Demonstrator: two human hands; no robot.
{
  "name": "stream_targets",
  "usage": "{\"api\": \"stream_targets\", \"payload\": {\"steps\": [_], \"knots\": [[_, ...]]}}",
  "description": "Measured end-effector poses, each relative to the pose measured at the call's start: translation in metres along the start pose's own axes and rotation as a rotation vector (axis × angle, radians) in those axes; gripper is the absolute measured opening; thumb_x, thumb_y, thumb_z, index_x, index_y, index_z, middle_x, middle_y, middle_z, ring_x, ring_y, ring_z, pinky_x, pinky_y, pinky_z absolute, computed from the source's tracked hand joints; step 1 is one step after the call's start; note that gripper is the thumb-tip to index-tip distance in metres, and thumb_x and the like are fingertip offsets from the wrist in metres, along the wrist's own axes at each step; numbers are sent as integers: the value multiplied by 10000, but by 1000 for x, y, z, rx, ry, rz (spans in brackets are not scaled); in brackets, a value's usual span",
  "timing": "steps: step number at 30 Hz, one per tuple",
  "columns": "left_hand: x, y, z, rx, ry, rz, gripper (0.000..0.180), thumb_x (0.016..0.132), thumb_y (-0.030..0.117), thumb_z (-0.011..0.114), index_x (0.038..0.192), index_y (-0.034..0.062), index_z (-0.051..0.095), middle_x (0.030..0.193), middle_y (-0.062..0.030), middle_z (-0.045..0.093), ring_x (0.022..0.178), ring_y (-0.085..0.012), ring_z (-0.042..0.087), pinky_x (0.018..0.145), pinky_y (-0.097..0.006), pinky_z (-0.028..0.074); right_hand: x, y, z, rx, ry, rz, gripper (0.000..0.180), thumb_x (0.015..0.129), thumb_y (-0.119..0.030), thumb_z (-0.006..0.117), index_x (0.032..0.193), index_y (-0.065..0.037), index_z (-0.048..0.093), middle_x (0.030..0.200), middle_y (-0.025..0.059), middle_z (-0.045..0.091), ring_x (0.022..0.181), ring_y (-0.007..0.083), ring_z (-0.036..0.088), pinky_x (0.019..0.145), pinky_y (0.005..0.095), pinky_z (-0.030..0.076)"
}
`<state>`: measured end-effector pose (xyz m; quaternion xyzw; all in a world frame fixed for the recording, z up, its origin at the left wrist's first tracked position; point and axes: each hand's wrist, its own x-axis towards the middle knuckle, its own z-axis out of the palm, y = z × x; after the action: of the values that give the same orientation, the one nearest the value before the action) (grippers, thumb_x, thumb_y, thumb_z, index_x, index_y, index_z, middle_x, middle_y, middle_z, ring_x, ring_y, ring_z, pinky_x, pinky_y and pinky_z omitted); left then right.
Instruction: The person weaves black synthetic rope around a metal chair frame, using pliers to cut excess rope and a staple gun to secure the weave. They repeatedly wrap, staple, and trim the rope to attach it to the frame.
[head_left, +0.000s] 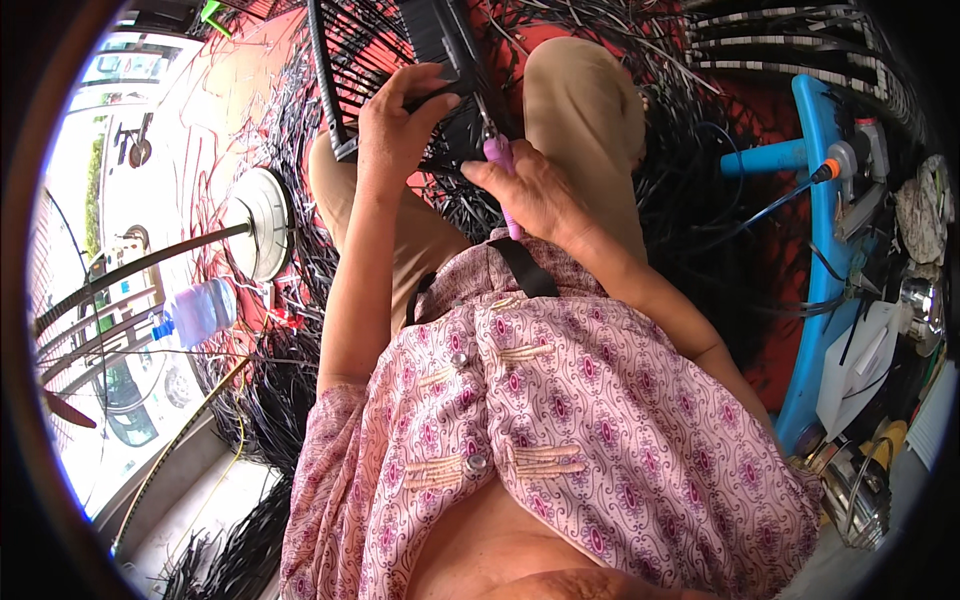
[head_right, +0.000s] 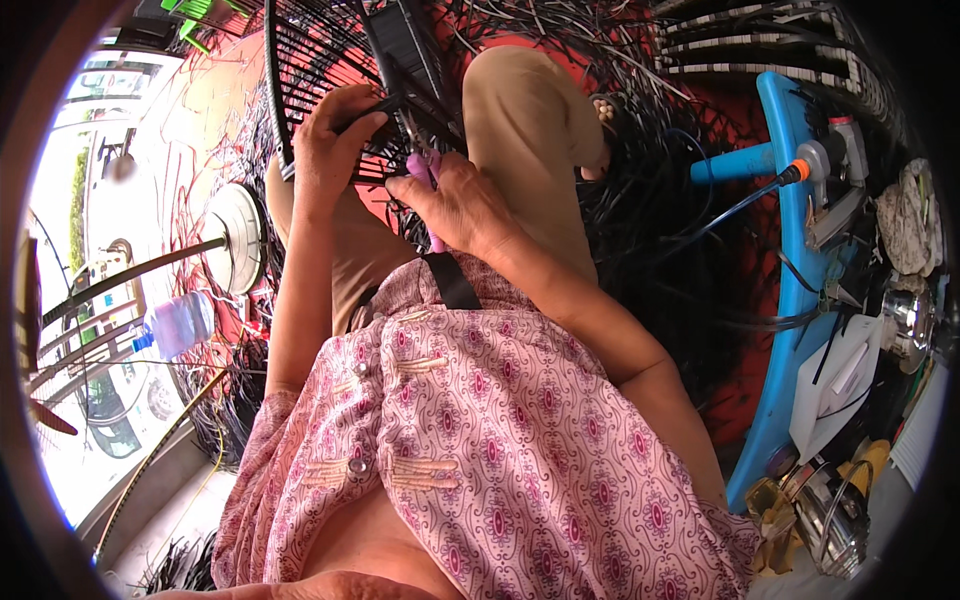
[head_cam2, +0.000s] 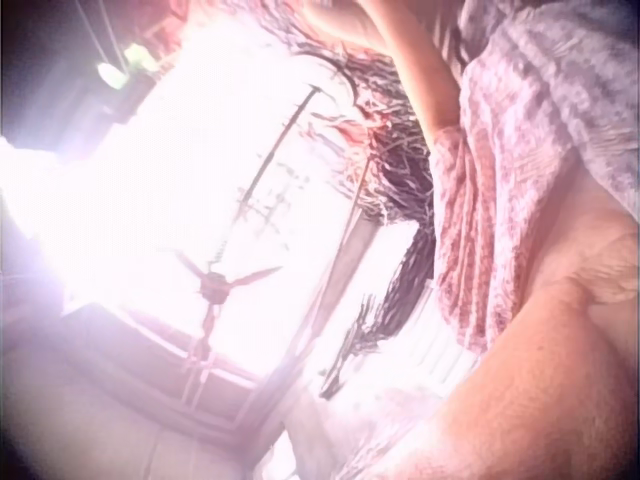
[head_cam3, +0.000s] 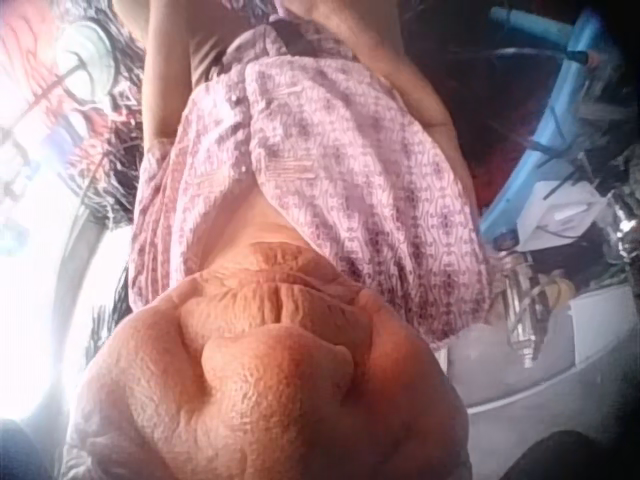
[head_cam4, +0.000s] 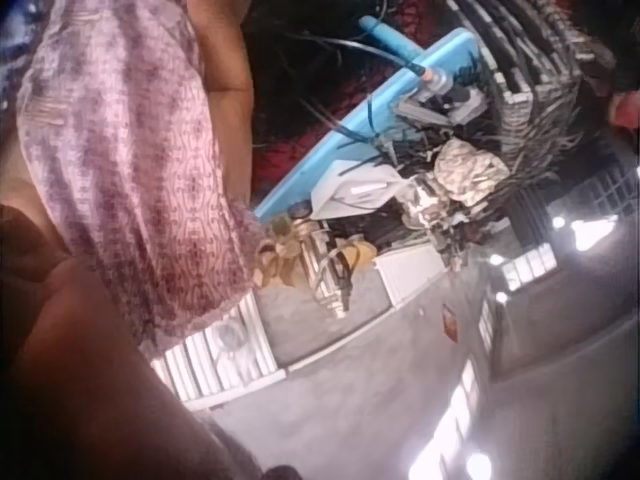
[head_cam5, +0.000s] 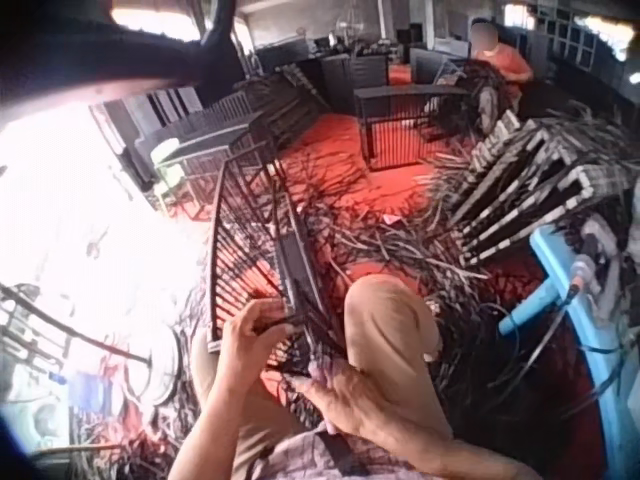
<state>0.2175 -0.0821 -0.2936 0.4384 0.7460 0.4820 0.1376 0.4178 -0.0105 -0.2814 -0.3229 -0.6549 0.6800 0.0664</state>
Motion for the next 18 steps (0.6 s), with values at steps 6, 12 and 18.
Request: {"api": "stream_targets", "payload": {"steps": [6,12,18], "knots": [[-3,-8,-7,-118,-13,-90,365,846,99,814,1189,36,708,1020,-88,768,946,-143,714,847,-296,565,9,31,13,-393,202,-127,806,846,-596,711,1188,122,582,1139,289,632,1111,407,627,943,466,520],[-3,-6,-6,-88,-8,-101,360,849,96,811,1188,32,706,1022,-90,770,937,-141,713,845,-293,563,16,37,11,-448,174,-153,899,816,-627,718,1251,144,565,1192,303,629,1160,416,611,998,464,501],[-4,-8,-7,-95,-7,-69,356,846,91,812,1181,31,709,1014,-87,772,936,-142,716,846,-290,562,17,40,7,-408,210,-145,881,801,-621,726,1270,110,577,1214,296,632,1173,413,613,1000,469,498]]}}
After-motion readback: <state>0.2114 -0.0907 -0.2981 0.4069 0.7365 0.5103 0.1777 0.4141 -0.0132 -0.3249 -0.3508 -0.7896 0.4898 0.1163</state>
